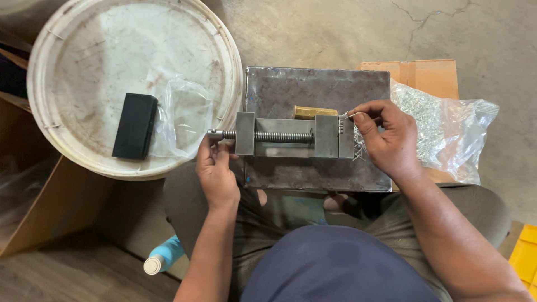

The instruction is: The person sits cross-legged and uses a bench vise to hold a brass component while inserting small metal pins into it. They repeatedly tighten the vise, insert pins, and use a small hammer to tap the pins into place. The person also handles a smartphone and a plastic bag during the process.

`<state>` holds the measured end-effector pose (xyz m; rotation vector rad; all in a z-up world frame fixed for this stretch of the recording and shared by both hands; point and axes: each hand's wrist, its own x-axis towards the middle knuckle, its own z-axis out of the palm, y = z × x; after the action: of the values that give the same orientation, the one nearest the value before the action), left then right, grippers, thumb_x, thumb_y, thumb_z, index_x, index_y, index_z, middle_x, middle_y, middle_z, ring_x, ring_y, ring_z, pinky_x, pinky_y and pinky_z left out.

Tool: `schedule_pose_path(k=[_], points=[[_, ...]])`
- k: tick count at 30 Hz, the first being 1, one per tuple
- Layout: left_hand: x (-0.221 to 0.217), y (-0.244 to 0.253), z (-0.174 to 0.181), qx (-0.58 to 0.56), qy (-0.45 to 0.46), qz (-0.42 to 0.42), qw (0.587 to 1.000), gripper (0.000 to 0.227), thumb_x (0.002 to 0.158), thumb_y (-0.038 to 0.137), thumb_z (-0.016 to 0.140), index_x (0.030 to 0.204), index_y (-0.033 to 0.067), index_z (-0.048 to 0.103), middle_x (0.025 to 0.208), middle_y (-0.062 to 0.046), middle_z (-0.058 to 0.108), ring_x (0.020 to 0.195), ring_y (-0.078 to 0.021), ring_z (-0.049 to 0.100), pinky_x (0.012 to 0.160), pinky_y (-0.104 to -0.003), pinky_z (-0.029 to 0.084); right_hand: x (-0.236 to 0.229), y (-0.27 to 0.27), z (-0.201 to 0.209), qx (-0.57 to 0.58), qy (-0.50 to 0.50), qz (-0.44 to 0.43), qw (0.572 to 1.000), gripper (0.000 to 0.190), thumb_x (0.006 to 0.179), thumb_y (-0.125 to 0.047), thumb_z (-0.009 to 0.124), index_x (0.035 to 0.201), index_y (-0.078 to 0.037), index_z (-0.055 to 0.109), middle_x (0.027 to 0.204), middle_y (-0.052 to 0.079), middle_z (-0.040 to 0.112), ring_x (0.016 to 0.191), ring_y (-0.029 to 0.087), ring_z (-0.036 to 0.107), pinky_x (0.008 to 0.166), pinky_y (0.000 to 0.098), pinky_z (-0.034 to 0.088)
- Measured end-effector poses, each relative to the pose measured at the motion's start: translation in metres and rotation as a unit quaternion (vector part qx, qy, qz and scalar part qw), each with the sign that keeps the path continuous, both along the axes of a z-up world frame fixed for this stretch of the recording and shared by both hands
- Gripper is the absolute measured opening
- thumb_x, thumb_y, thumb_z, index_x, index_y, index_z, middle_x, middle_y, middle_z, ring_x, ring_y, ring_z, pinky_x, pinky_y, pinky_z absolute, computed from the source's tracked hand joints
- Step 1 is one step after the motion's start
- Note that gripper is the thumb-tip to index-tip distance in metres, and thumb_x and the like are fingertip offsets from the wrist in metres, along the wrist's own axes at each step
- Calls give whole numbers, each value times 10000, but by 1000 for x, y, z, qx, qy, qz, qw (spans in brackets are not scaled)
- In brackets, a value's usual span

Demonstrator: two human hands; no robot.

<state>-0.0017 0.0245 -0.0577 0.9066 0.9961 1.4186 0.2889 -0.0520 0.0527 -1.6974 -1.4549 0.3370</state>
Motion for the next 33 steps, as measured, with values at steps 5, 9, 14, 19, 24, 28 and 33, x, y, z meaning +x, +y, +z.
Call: schedule_pose_path(k=[5,9,14,19,24,28,33], points=[[3,11,-15,-76,-60,33,995,287,969,-84,615,1226,37,656,957,7,632,707,-40,539,585,-198,452,-1,3,3,-15,-36,9,999,99,1029,-113,725,1058,-21,702,946,82,739,821,142,712,748,282,567],[4,22,-22,-136,-95,63,984,219,942,-113,677,1130,-2,672,808,-5,577,561,-46,445,440,-206,316,-1,3,7,-23,-53,13,998,88,1007,-94,739,1050,-21,713,944,85,734,807,146,704,725,280,555],[-1,26,-12,-175,-157,42,971,227,928,1,600,1140,48,667,848,-31,658,626,-96,556,496,-235,422,-1,4,7,-25,-52,19,998,87,1001,-85,739,1053,-21,709,952,84,733,809,143,706,723,280,555],[-5,23,10,-158,-257,-4,953,277,1018,249,516,1177,58,637,1053,-91,702,883,-187,673,724,-311,542,-1,4,6,-21,-51,23,998,86,1005,-86,736,1056,-22,707,960,83,732,818,142,708,727,277,558],[0,20,17,-41,-222,-37,974,237,1104,173,543,1282,37,620,1248,-132,666,1084,-206,642,852,-370,539,0,6,7,-23,-54,31,998,91,999,-79,740,1059,-21,704,959,78,727,826,138,706,724,273,555],[-1,19,13,-16,-268,-36,963,275,1046,78,505,1300,69,609,1276,-135,680,1141,-237,652,914,-401,549,-1,6,8,-31,-45,33,998,91,997,-71,743,1061,-24,700,958,72,726,835,136,705,726,270,554],[-4,19,6,58,-261,-17,963,339,1017,-86,547,1321,44,627,1293,-128,661,1229,-255,632,1146,-425,491,-1,7,11,-30,-57,41,997,84,992,-65,742,1049,-15,705,969,82,726,836,143,704,734,277,557]])
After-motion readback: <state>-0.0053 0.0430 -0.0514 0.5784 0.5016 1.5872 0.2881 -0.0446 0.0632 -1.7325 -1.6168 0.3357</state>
